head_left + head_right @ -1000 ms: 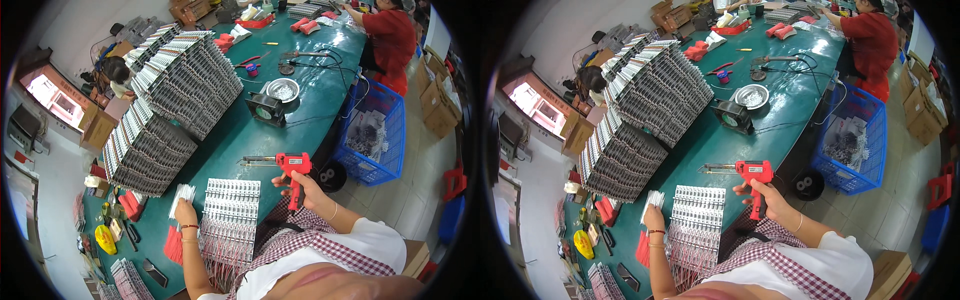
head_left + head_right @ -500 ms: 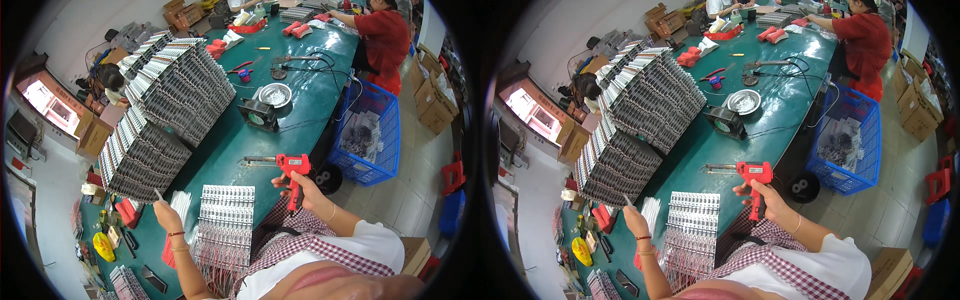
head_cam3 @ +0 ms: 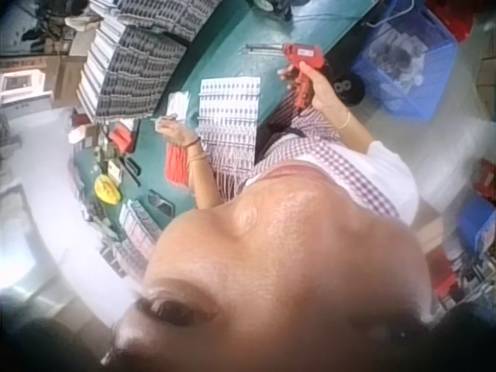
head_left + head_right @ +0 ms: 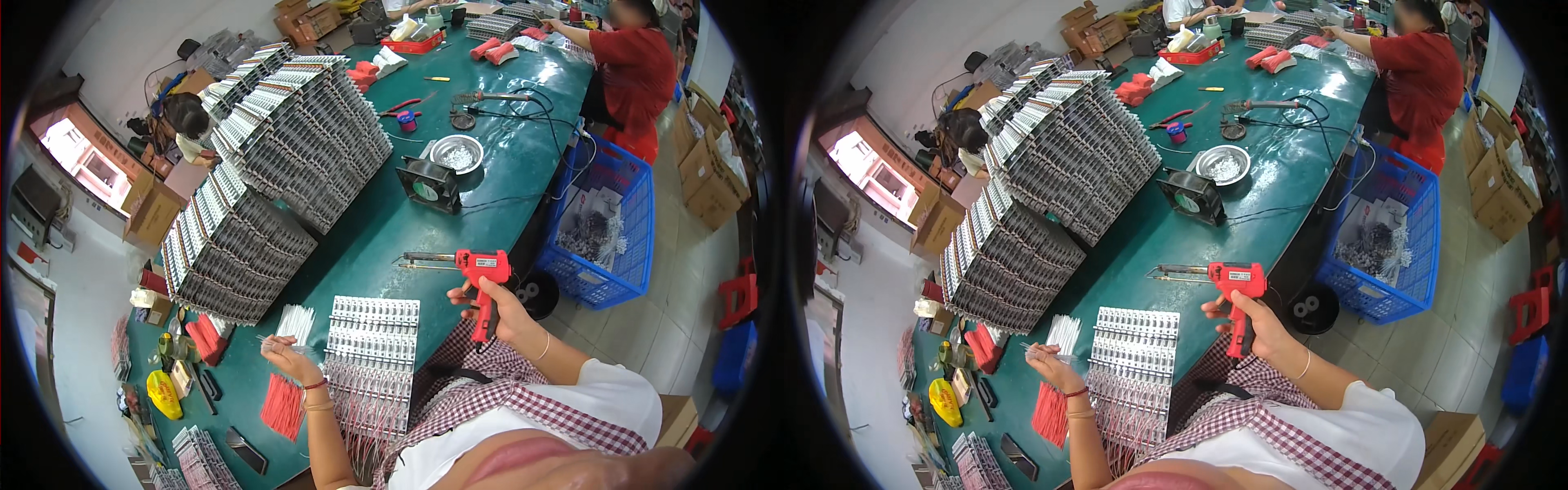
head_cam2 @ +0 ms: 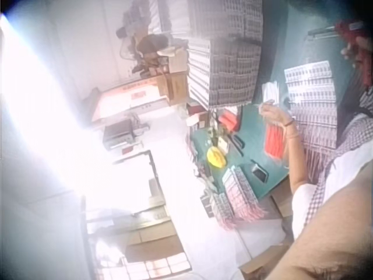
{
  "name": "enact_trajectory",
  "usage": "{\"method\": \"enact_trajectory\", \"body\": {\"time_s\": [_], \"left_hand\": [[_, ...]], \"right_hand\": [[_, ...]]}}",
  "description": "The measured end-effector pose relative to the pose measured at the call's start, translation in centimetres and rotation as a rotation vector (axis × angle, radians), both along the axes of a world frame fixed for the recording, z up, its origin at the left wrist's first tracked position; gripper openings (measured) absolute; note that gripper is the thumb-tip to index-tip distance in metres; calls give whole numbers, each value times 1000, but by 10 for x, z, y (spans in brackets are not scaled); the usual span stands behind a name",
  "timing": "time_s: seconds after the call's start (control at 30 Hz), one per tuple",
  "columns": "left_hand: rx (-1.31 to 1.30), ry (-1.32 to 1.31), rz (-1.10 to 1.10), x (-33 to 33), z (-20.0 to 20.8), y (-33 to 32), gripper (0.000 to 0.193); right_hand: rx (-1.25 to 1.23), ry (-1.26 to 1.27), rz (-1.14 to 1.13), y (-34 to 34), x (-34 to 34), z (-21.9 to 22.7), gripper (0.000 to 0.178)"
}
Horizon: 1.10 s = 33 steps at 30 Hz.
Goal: The person uses a red heat gun to apply heat to a grid of white and red wires attached to a circuit board. They repeatedly pick up individual wires, position them against the board, and apply heat with the tool. The process is repetitive, focusing on securing the wires to the board's surface.
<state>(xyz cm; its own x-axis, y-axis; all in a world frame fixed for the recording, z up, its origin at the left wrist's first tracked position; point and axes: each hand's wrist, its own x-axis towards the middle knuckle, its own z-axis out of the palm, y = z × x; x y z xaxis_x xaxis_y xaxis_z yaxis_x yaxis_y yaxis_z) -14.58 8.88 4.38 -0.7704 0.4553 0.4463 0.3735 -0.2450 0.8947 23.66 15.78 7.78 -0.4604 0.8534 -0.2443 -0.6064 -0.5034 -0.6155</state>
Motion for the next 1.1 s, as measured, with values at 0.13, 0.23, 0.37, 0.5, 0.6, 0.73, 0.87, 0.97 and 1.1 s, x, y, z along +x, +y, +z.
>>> {"method": "enact_trajectory", "body": {"time_s": [0.13,0.23,0.37,0.5,0.6,0.73,0.87,0.97,1.1], "left_hand": [[-87,2,-17,5,2,0,26],[-136,-1,-65,-3,-7,-4,27],[-93,-13,-33,6,-6,-1,26],[-29,15,-16,9,-1,1,25],[-147,61,-26,-2,4,-5,23],[-391,505,-11,6,44,15,16],[-662,1078,55,-28,12,25,7],[-893,1192,116,-32,-4,18,4],[-977,1266,243,-30,-5,19,6]], "right_hand": [[9,8,6,-2,-1,-1,31],[4,8,6,-3,0,-1,31],[-8,8,15,-3,-2,-3,32],[-11,-8,13,-2,-2,0,33],[-15,-26,18,-2,-3,4,33],[-26,-7,6,1,-1,-1,31],[-35,-6,15,1,-9,-2,31],[-47,-10,28,2,-11,-2,31],[-56,2,24,3,-15,-6,31]]}}
